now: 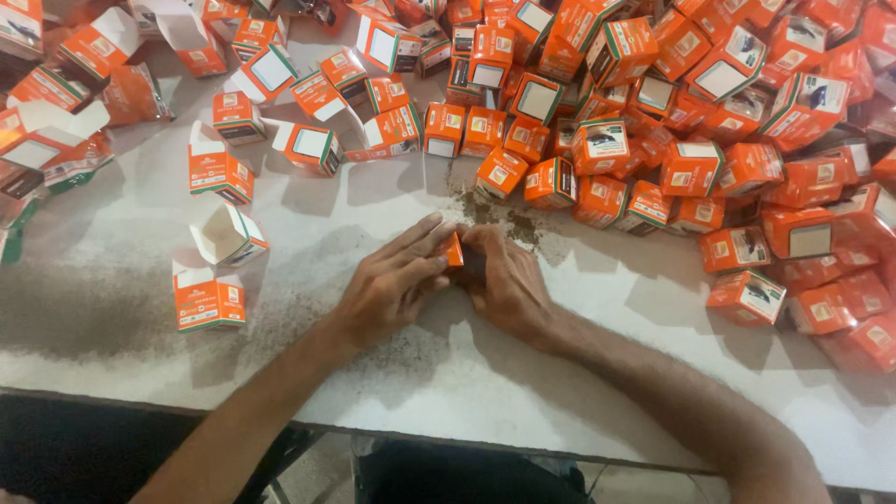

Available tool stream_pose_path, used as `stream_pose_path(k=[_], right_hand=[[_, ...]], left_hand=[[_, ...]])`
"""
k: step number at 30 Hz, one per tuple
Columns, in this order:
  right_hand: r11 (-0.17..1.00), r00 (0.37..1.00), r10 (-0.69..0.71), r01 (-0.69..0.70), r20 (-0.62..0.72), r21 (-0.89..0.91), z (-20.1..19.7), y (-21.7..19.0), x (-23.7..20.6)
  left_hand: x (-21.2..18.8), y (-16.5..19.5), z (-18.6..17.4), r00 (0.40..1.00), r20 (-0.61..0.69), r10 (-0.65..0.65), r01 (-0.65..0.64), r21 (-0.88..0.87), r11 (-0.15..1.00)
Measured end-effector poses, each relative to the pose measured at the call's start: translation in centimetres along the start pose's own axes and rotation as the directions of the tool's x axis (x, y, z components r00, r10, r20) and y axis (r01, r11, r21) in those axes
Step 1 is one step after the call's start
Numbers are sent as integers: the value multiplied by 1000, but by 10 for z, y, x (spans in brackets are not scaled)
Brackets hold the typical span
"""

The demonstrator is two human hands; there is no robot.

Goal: The person picks up open orange cigarette cartons from a large pile on the table, folds their flaps closed by hand, and tosses each closed carton back onto the pile, repeating this cycle continuously.

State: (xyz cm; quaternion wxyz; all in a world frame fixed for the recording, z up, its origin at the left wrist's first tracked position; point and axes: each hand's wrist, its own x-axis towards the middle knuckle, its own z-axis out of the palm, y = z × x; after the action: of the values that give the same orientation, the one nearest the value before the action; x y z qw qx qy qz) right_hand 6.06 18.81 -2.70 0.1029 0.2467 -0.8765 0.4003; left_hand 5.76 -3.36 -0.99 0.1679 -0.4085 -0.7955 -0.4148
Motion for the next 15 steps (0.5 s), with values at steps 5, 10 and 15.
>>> stream_pose_path(k=[5,10,15], right_hand=[[999,999,47,-46,9,-19,1,-5,2],[981,981,-192,193,40,-25,2,-5,4],[939,900,-299,219,-317,-266,-24,11,34]], left_hand=[[-7,5,0,996,86,-23,7,185,983],[-13,13,-8,994,92,-59,27,313,949],[-41,10,-67,955,-278,-107,266,638,723]])
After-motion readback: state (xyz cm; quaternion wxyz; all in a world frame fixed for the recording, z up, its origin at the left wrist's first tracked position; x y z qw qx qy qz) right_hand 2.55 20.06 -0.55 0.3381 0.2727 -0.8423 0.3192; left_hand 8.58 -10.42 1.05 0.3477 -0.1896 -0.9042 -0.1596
